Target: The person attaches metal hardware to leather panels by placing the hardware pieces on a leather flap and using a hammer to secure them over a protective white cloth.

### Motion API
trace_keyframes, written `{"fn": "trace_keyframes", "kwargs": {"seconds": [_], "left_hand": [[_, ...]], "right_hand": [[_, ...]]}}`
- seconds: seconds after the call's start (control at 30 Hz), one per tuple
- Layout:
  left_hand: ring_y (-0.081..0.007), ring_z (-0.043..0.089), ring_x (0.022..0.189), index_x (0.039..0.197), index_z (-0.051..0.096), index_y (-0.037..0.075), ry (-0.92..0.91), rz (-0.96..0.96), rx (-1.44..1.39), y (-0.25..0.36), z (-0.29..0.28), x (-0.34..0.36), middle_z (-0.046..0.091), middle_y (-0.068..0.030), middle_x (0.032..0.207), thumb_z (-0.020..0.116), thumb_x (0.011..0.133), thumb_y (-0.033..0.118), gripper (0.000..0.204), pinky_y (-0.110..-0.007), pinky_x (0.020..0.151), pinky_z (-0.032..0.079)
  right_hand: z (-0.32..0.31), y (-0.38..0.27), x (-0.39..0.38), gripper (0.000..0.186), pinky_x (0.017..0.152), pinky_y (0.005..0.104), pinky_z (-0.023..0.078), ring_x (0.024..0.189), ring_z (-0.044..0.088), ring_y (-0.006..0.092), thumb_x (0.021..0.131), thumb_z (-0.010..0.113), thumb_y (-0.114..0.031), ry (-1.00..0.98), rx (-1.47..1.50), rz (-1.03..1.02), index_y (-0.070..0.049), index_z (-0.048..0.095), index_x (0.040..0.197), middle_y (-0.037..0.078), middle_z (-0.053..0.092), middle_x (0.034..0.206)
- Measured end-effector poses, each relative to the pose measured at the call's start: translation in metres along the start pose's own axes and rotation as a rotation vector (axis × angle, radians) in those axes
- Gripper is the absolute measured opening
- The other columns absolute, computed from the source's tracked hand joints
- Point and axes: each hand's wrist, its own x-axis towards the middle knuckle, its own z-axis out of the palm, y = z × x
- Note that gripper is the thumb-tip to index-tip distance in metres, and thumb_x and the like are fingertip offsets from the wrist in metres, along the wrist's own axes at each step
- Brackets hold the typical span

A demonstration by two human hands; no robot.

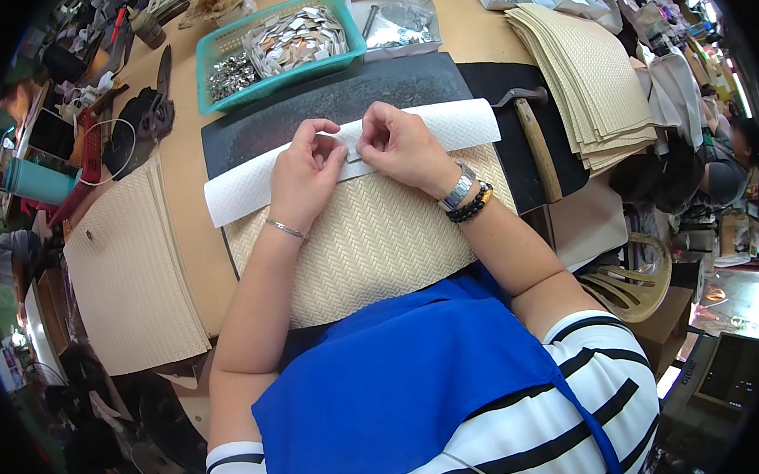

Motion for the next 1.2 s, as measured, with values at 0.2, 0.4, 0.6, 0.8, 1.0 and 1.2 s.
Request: {"fn": "trace_keyframes", "kwargs": {"seconds": [0.2,0.4,0.6,0.8,1.0,1.2], "left_hand": [[-0.0267,0.070,0.076,0.110,0.068,0.009,0.022,0.201,0.308,0.008,0.003,-0.003,0.073,-0.0075,0.094,0.070,0.093,0.009,0.017,-0.037,0.070,0.056],[-0.0192,0.067,0.074,0.095,0.078,0.006,0.020,0.215,0.266,0.010,-0.001,-0.007,0.067,-0.0057,0.093,0.075,0.091,0.011,0.007,-0.030,0.069,0.054],[-0.0176,0.067,0.072,0.096,0.078,0.006,0.025,0.210,0.279,0.013,0.001,-0.005,0.067,-0.0048,0.091,0.079,0.092,0.017,0.012,-0.029,0.068,0.053],[-0.0220,0.072,0.077,0.091,0.078,0.012,0.002,0.149,0.269,0.016,-0.001,-0.006,0.070,-0.0036,0.092,0.078,0.091,0.023,0.011,-0.036,0.069,0.056],[-0.0186,0.067,0.072,0.095,0.078,0.006,0.017,0.201,0.275,0.010,-0.004,-0.008,0.068,-0.0058,0.088,0.078,0.092,0.019,0.013,-0.031,0.068,0.053],[-0.0193,0.067,0.072,0.095,0.078,0.006,-0.016,0.188,0.243,0.017,-0.001,-0.004,0.068,-0.0062,0.088,0.078,0.092,0.018,0.012,-0.031,0.068,0.053]], "right_hand": [[0.004,-0.011,-0.004,0.015,0.069,0.0416,0.055,0.074,0.068,0.0331,0.083,0.071,-0.002,0.030,-0.189,-0.187,-0.002,0.059,0.093,0.016,0.066,0.080],[-0.026,-0.017,0.026,0.009,0.076,0.0495,0.054,0.083,0.066,0.0402,0.086,0.065,-0.004,0.145,-0.470,-0.435,-0.003,0.061,0.093,0.019,0.066,0.084],[-0.120,0.008,0.133,0.017,0.086,0.0467,0.059,0.096,0.074,0.0347,0.090,0.070,-0.017,0.253,-0.824,-0.212,-0.011,0.079,0.103,0.015,0.077,0.098],[-0.127,0.032,0.170,0.023,0.087,0.0435,0.059,0.095,0.075,0.0309,0.086,0.079,-0.028,-0.001,-0.929,-0.020,-0.011,0.082,0.101,0.014,0.079,0.099],[-0.124,0.038,0.175,0.022,0.084,0.0397,0.059,0.089,0.075,0.0257,0.087,0.081,-0.026,0.034,-0.699,-0.028,-0.008,0.081,0.100,0.012,0.079,0.096],[-0.148,0.045,0.168,0.019,0.080,0.0285,0.057,0.084,0.070,0.0119,0.092,0.081,-0.020,0.046,-0.203,0.079,-0.004,0.079,0.102,0.003,0.077,0.093]]}}
